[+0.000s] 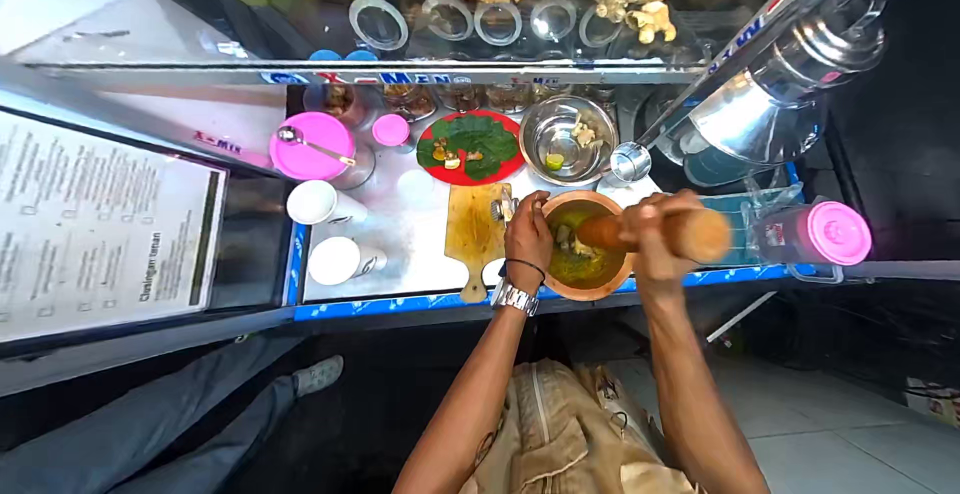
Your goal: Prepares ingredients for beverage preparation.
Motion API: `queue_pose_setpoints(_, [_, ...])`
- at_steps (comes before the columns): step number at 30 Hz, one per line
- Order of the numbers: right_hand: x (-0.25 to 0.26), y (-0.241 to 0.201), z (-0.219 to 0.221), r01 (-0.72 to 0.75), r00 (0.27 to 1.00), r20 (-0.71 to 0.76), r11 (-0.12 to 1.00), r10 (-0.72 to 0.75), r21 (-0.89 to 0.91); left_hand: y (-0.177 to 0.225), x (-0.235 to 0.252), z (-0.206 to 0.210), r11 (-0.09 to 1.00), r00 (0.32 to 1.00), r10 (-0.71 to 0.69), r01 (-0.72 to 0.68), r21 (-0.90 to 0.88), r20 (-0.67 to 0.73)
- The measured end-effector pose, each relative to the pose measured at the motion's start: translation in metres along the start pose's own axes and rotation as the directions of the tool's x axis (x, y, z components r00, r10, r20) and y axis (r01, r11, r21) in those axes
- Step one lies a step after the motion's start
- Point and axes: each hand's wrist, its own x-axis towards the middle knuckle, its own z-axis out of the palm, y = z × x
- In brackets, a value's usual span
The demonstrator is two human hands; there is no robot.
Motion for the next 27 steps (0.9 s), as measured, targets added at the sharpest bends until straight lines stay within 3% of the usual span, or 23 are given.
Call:
queue_pose_setpoints(3, [-0.001, 0.022, 0.006, -0.121, 0.993, -0.013, 0.977, 0.121, -0.176, 0.002, 0.002, 0.001, 1.000, 1.000, 0.007, -0.007, 0.013, -0.011])
queue_pose_setpoints(5, [-0.003, 0.017, 0.002, -0.157, 0.987, 0.006, 0.970, 0.161, -0.188, 0.002, -0.001, -0.001, 1.000, 1.000, -0.001, 0.001, 0.023, 0.003])
queue_pose_setpoints(10, [0.003, 0.020, 0.000, -0.039, 0.998, -0.048, 0.994, 0.045, 0.106, 0.002, 0.002, 0.000, 1.000, 1.000, -0.023, 0.023, -0.005, -0.010])
queue_pose_setpoints(15, [0.008, 0.033, 0.013, -0.094, 0.989, -0.095, 0.978, 0.113, 0.187, 0.000, 0.002, 0.002, 1.000, 0.999, -0.025, 0.024, -0.018, -0.032])
queue_pose_setpoints(19, [0.003, 0.029, 0.010, -0.053, 0.995, -0.069, 0.983, 0.066, 0.177, -0.001, 0.001, 0.002, 1.000, 0.999, -0.009, 0.009, -0.010, -0.034])
queue_pose_setpoints(22, [0.007, 0.007, -0.002, 0.025, 0.999, -0.053, 0.972, -0.013, 0.233, -0.001, 0.002, 0.002, 1.000, 0.999, -0.010, 0.010, -0.009, -0.032])
queue_pose_setpoints(27, [0.012, -0.066, -0.021, 0.223, 0.975, -0.087, 0.935, -0.207, 0.277, -0.001, 0.002, 0.003, 1.000, 1.000, -0.013, 0.013, 0.002, -0.027])
